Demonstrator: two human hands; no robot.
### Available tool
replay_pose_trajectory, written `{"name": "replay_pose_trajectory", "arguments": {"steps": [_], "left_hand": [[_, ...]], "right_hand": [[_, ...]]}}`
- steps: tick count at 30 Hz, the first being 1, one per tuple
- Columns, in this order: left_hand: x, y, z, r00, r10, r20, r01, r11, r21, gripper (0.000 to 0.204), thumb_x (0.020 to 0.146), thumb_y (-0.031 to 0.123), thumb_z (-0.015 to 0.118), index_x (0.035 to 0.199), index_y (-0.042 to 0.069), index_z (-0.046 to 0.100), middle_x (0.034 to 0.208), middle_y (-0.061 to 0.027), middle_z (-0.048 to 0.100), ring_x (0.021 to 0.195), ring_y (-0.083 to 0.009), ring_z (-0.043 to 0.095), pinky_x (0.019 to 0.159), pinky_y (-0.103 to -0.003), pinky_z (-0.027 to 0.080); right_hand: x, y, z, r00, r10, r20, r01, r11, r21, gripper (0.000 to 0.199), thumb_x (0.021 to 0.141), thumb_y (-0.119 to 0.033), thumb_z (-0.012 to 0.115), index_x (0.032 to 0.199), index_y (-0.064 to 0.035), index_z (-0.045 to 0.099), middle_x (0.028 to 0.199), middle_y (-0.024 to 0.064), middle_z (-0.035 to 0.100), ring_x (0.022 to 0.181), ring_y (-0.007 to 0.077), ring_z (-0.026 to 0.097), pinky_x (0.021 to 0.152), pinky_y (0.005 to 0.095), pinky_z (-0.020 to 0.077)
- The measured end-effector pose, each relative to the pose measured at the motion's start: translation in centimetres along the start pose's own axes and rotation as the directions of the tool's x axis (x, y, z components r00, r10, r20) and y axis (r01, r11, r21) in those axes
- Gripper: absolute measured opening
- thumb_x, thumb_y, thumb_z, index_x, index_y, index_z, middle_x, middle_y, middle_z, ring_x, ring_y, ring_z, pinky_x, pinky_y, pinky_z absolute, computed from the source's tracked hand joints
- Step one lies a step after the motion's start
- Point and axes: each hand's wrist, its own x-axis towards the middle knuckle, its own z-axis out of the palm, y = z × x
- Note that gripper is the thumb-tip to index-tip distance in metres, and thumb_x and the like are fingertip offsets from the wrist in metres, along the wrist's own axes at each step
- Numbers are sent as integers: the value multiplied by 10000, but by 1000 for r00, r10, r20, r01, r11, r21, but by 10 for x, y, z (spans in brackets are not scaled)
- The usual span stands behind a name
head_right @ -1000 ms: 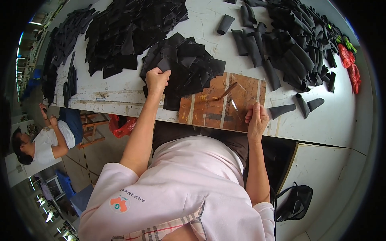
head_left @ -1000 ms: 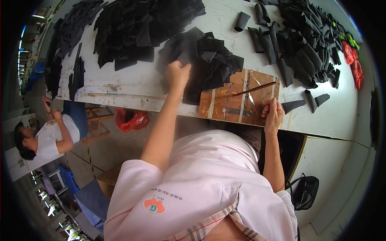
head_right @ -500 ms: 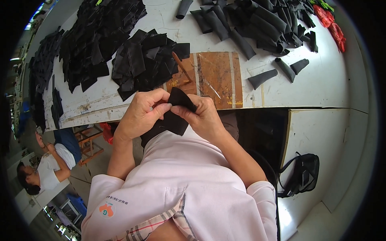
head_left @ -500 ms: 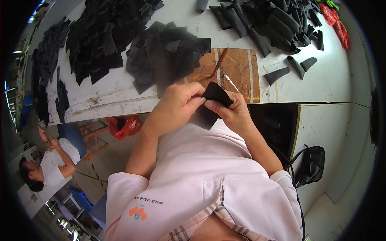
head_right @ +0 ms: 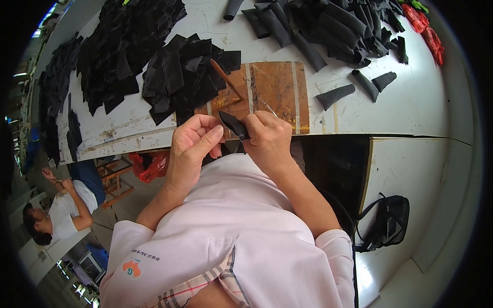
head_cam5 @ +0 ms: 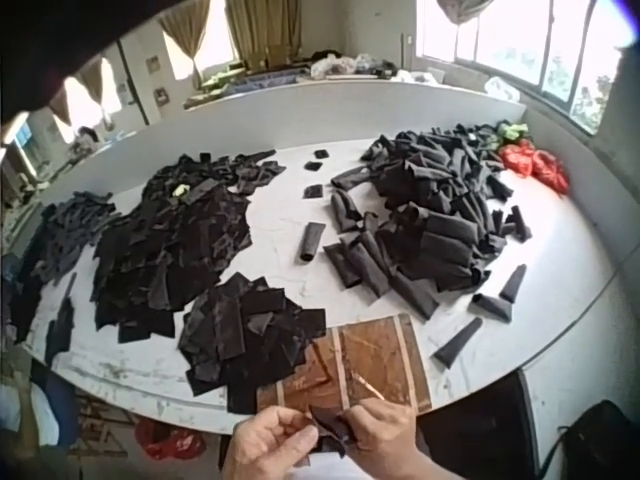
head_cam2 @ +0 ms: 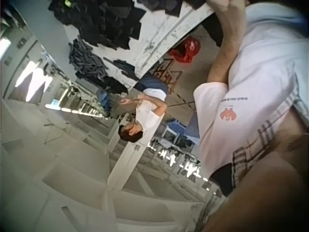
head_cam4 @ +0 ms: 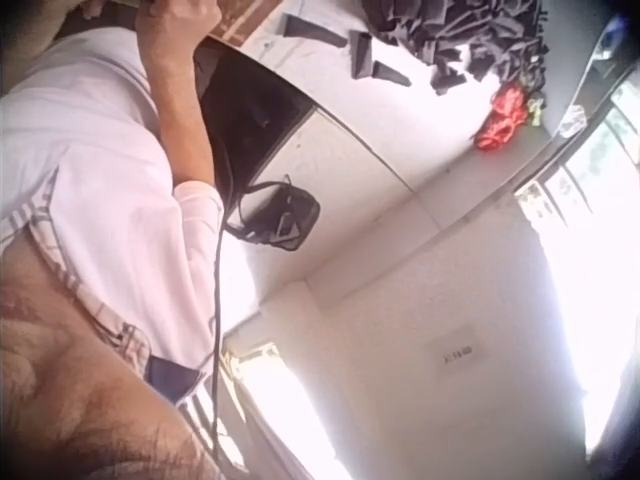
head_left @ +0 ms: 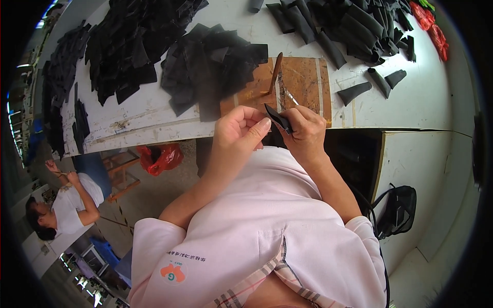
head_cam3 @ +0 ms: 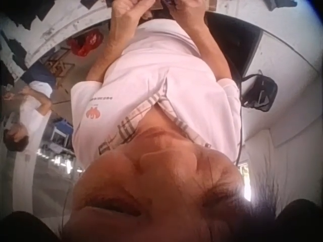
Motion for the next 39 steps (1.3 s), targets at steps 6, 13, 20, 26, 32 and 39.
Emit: {"name": "replay_pose_trajectory", "arguments": {"steps": [6,13,20,26,32,39], "left_hand": [[5,0,-6,984,-168,57,172,982,-79,185,820,197,550,851,14,552,716,-38,573,544,-60,496,488,-167,389],[13,-7,-10,957,-285,54,290,940,-178,180,734,161,560,817,1,567,677,-53,572,512,-85,501,450,-198,384],[15,-12,-2,982,-155,-109,168,977,130,122,704,39,516,787,-36,565,661,-72,587,509,-81,525,434,-208,420],[21,-25,-6,969,147,-199,-87,955,282,47,723,-39,537,765,-41,560,644,-47,588,539,-68,541,487,-203,432],[11,-13,7,956,260,-140,-231,954,191,44,726,-31,578,763,-19,558,609,-55,585,564,-78,565,503,-217,438],[16,-29,3,744,627,-231,-355,664,658,73,757,-79,547,783,-11,550,658,-29,590,549,-39,534,482,-186,458]], "right_hand": [[1,1,-1,999,-25,32,27,998,-60,226,469,-30,651,609,-80,481,557,33,446,531,212,509,438,321,390],[1,5,1,968,-244,55,250,934,-254,174,491,-57,592,564,-85,436,573,28,414,533,180,477,455,292,390],[0,9,2,923,-369,110,382,842,-382,126,492,-81,543,545,-94,429,577,27,404,549,153,467,466,281,384],[8,-7,-12,960,-65,272,77,996,-33,523,634,-467,647,910,-33,555,711,48,501,666,216,523,543,311,435],[7,-13,-7,984,80,160,-134,922,363,423,687,-291,679,997,-30,558,736,62,510,641,192,558,534,284,461],[10,-18,17,998,-61,3,60,990,127,139,670,10,602,795,-18,550,764,87,530,624,265,557,521,330,462]]}}
